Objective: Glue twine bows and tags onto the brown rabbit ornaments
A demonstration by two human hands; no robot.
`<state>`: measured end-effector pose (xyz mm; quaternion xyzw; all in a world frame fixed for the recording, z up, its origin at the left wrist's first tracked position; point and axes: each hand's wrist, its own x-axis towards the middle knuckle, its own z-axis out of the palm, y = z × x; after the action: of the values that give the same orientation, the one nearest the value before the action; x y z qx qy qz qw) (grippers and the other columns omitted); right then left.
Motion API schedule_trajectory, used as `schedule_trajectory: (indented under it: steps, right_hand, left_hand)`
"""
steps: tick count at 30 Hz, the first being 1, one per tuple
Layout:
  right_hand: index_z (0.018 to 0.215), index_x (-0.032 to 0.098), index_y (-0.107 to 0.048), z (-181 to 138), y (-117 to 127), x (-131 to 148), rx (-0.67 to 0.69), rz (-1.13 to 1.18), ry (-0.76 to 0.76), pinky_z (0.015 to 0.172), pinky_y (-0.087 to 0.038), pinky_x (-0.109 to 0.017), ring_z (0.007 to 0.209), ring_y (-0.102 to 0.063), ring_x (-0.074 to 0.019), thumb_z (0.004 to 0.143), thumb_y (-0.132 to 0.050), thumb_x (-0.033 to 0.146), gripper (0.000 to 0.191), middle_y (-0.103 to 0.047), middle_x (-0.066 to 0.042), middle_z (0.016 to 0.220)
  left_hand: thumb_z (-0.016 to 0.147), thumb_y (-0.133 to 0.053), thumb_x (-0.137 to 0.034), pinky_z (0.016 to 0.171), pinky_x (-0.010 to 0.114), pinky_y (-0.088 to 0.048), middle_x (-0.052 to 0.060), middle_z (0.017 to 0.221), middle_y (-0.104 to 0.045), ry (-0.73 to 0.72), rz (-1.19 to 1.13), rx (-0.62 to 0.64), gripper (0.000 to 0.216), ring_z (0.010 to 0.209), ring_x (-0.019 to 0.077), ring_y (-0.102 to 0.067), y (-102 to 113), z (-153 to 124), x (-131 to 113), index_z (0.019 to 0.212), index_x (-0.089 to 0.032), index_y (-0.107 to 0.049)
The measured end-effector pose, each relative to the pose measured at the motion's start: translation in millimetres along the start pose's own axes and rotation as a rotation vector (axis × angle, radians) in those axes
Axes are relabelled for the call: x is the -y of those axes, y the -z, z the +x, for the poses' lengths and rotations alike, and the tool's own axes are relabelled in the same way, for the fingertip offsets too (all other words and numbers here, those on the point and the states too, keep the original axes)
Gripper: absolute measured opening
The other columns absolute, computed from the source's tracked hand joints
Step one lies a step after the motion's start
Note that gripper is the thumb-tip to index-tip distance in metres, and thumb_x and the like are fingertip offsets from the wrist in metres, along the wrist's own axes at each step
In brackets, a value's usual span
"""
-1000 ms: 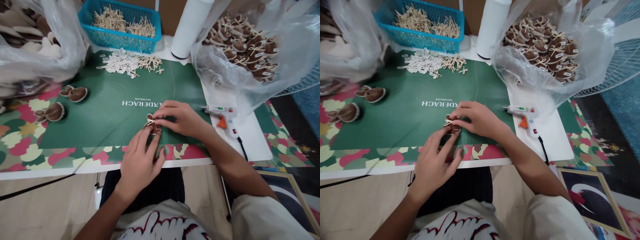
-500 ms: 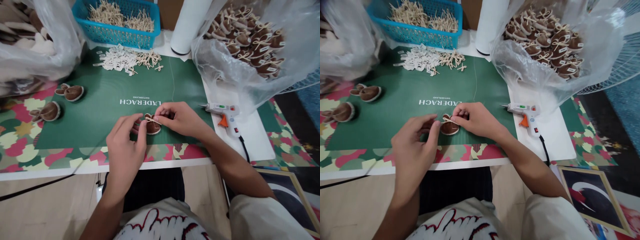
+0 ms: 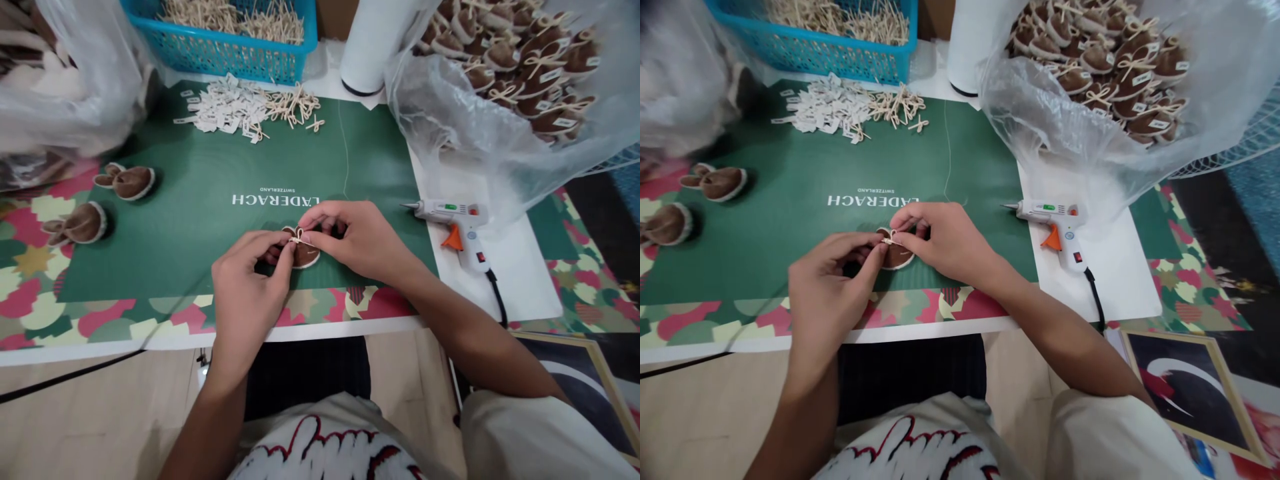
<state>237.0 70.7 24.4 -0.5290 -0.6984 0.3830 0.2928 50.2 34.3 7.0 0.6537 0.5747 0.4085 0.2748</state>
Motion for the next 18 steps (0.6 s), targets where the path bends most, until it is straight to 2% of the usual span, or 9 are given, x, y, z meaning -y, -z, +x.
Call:
schedule_trajectory:
  steps: [6, 11, 15, 18]
  right_hand:
    - [0.093, 0.021, -0.081, 0.6, -2.6, -4.0, -0.039, -0.015, 0.078, 0.072, -0.048, -0.028, 0.072, -0.063, -0.0129, 0.091, -0.072, 0.02, 0.009, -0.077, 0.0, 0.09]
    - [0.09, 0.023, -0.081, 1.6, 1.6, -3.3, -0.033, -0.048, 0.044, 0.075, -0.052, -0.03, 0.079, -0.068, -0.0162, 0.093, -0.07, 0.021, 0.012, -0.076, -0.002, 0.092]
    - [0.085, 0.022, -0.08, 1.4, 4.9, -0.7, -0.018, -0.065, 0.019, 0.077, -0.053, -0.033, 0.083, -0.07, -0.0185, 0.099, -0.066, 0.029, 0.02, -0.078, -0.003, 0.093]
    - [0.087, 0.022, -0.08, 1.0, 5.7, 0.9, -0.007, -0.019, -0.001, 0.078, -0.056, -0.032, 0.083, -0.073, -0.0184, 0.096, -0.07, 0.03, 0.015, -0.08, -0.003, 0.093]
  left_hand:
    - [0.093, -0.071, -0.023, 0.075, 0.029, -0.058, 0.0, 0.095, -0.078, 0.025, 0.013, 0.012, 0.01, 0.072, 0.0126, -0.066, -1.2, 0.4, -0.2, 0.098, -0.025, -0.079]
    - [0.101, -0.062, -0.025, 0.076, 0.031, -0.057, 0.001, 0.096, -0.08, 0.007, 0.016, -0.003, 0.018, 0.08, 0.015, -0.071, -3.5, 1.5, -3.5, 0.093, -0.024, -0.078]
    - [0.098, -0.065, -0.02, 0.074, 0.029, -0.058, 0.001, 0.095, -0.079, -0.011, 0.044, -0.029, 0.014, 0.076, 0.0142, -0.07, -7.4, 2.1, -6.1, 0.091, -0.022, -0.078]
    - [0.097, -0.067, -0.018, 0.075, 0.029, -0.058, 0.001, 0.096, -0.08, -0.028, 0.057, -0.047, 0.013, 0.077, 0.0142, -0.071, -10.1, 2.0, -7.6, 0.093, -0.022, -0.078]
